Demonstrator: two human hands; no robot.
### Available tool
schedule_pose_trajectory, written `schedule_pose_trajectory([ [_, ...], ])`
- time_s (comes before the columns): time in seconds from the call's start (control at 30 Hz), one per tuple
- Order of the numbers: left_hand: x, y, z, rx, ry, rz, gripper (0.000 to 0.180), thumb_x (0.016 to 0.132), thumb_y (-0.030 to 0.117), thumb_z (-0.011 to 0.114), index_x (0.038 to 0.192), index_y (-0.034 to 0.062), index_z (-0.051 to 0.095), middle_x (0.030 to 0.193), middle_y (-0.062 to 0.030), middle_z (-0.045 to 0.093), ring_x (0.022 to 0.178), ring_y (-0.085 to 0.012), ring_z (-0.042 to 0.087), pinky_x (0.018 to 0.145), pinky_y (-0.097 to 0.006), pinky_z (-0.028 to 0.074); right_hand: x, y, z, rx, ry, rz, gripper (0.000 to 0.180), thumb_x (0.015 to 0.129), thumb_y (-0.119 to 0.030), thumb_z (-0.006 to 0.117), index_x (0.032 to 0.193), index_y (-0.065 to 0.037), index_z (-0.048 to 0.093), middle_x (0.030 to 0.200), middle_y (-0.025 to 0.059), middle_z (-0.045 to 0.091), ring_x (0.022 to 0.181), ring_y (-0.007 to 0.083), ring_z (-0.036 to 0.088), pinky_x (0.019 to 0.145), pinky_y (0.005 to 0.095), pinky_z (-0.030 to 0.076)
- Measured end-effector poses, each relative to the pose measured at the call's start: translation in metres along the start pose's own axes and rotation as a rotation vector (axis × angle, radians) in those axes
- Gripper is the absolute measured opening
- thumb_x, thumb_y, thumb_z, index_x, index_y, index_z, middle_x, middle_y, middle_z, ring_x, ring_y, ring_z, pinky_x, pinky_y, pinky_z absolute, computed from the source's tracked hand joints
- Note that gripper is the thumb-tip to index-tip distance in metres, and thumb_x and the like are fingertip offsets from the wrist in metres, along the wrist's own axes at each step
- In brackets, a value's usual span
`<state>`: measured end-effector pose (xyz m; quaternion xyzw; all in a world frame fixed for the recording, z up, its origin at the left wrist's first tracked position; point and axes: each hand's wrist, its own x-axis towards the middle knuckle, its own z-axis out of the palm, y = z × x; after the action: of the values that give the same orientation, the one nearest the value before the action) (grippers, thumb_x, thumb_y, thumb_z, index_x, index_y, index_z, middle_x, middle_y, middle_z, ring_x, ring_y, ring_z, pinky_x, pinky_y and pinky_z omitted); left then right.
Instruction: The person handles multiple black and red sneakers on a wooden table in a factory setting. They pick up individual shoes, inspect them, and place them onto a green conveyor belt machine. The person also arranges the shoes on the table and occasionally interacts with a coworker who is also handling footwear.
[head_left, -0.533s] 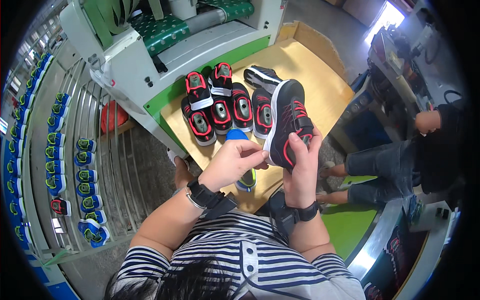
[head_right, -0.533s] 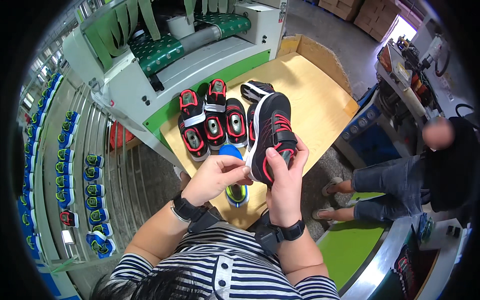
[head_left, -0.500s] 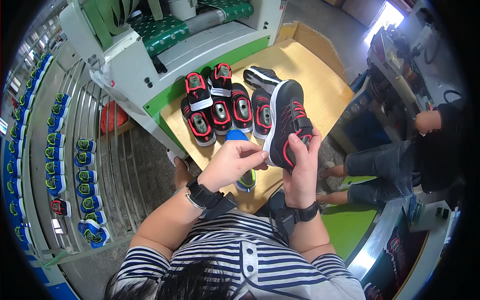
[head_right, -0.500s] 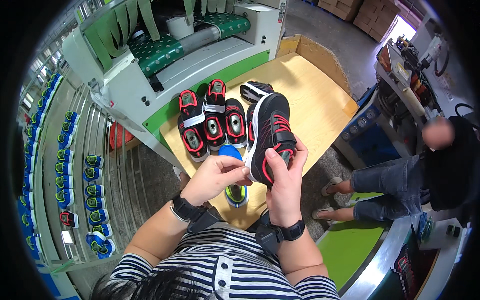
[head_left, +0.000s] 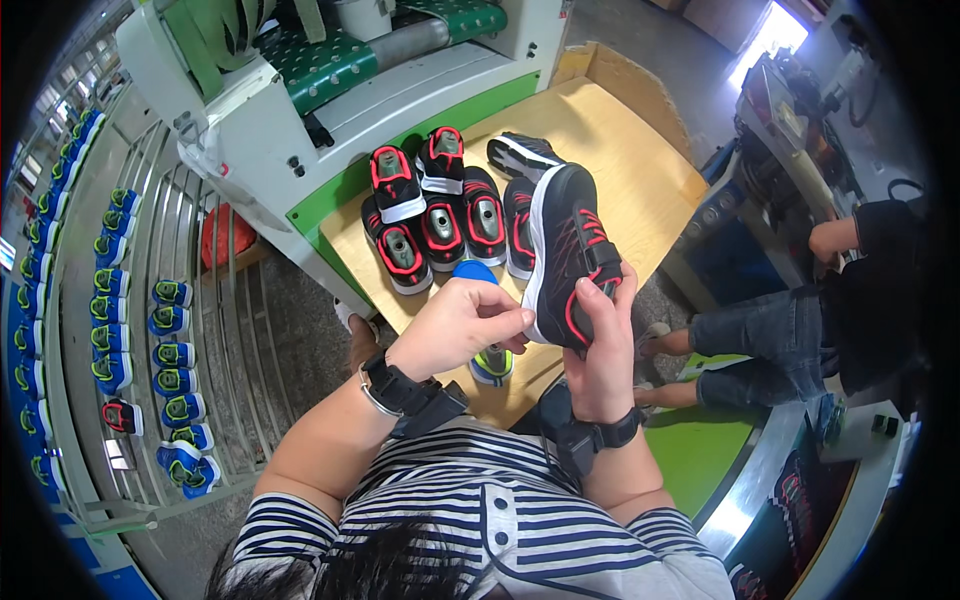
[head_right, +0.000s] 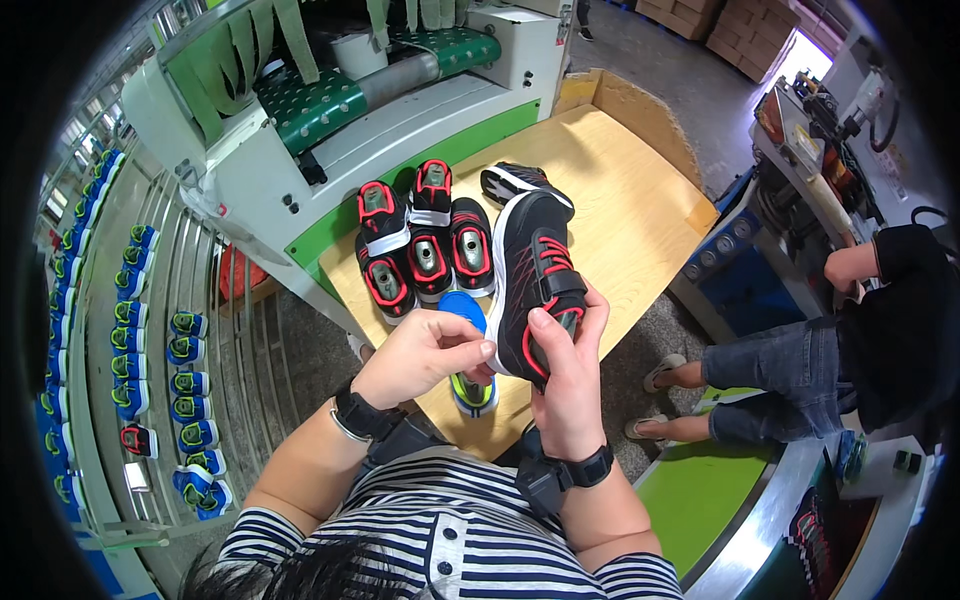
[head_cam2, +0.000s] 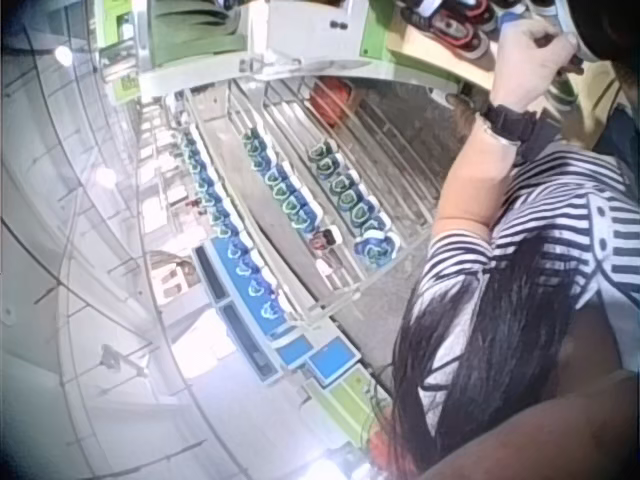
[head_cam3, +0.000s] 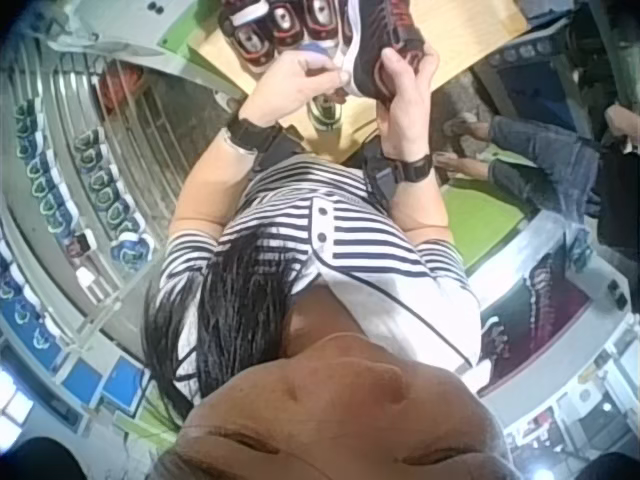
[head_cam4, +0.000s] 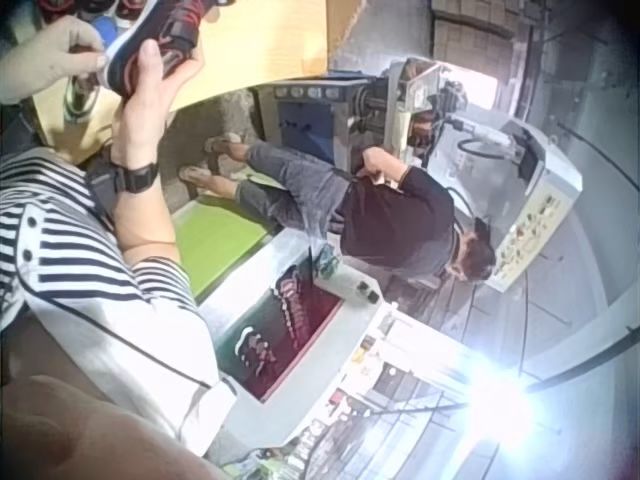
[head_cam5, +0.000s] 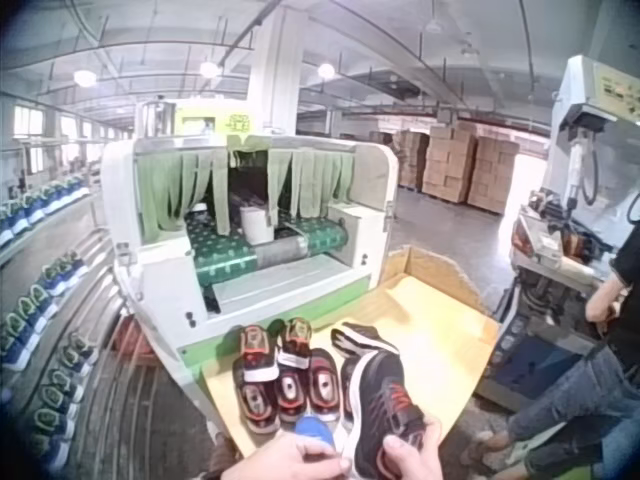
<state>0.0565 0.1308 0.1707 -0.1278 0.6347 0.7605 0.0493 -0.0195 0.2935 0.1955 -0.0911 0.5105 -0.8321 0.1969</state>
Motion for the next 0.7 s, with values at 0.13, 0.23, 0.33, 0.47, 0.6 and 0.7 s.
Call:
schedule_pose_trajectory([
  [0.13,0.002,0.000,0.006,0.070,0.040,0.008,0.018,0.100,0.015,0.070,0.098,-0.0028,0.072,0.085,-0.0077,0.076,0.078,-0.0135,0.073,0.074,-0.028,0.057,-0.002,0.012,0.002,-0.106,0.053,-0.110,0.049,0.099,-0.016,0.061,0.142,-0.007,0.039,0.126,0.0100,0.057,0.112,0.0193,0.061,0.095,0.0348,0.053],
  [0.23,0.003,0.001,0.009,0.138,0.056,0.045,0.020,0.100,0.016,0.070,0.097,-0.0033,0.072,0.083,-0.0067,0.075,0.077,-0.0128,0.072,0.073,-0.026,0.057,0.001,0.009,-0.003,-0.004,0.057,-0.036,0.045,0.100,-0.017,0.060,0.139,-0.008,0.041,0.124,0.0088,0.058,0.110,0.0180,0.062,0.094,0.0342,0.054],
  [0.33,0.004,0.006,0.005,0.091,0.032,0.029,0.020,0.100,0.017,0.070,0.098,-0.0030,0.073,0.085,-0.0066,0.075,0.077,-0.0132,0.073,0.073,-0.026,0.057,0.005,0.005,-0.008,0.128,0.035,0.041,0.037,0.100,-0.016,0.060,0.133,-0.008,0.047,0.122,0.0073,0.060,0.108,0.0161,0.063,0.092,0.0329,0.055],
  [0.47,0.007,0.001,0.000,0.050,-0.016,0.027,0.027,0.099,0.024,0.072,0.100,-0.0032,0.074,0.086,-0.0075,0.077,0.077,-0.0129,0.075,0.066,-0.024,0.055,0.004,0.005,-0.012,0.168,-0.005,0.051,0.037,0.099,-0.016,0.060,0.134,-0.007,0.049,0.122,0.0079,0.061,0.110,0.0162,0.063,0.093,0.0326,0.055],
  [0.6,0.007,0.006,0.000,0.002,-0.045,0.021,0.028,0.099,0.023,0.072,0.100,-0.0042,0.074,0.088,-0.0086,0.076,0.078,-0.0140,0.075,0.068,-0.025,0.056,0.006,0.003,-0.014,0.183,-0.031,0.055,0.039,0.099,-0.016,0.060,0.134,-0.007,0.048,0.123,0.0086,0.060,0.111,0.0169,0.063,0.094,0.0334,0.054],
  [0.7,0.008,0.007,0.000,0.008,-0.063,0.000,0.028,0.100,0.023,0.071,0.099,-0.0046,0.073,0.087,-0.0085,0.076,0.078,-0.0141,0.075,0.068,-0.025,0.056,0.006,0.003,-0.015,0.161,-0.034,0.045,0.041,0.098,-0.016,0.060,0.135,-0.007,0.045,0.123,0.0090,0.059,0.111,0.0178,0.063,0.095,0.0340,0.054],
])
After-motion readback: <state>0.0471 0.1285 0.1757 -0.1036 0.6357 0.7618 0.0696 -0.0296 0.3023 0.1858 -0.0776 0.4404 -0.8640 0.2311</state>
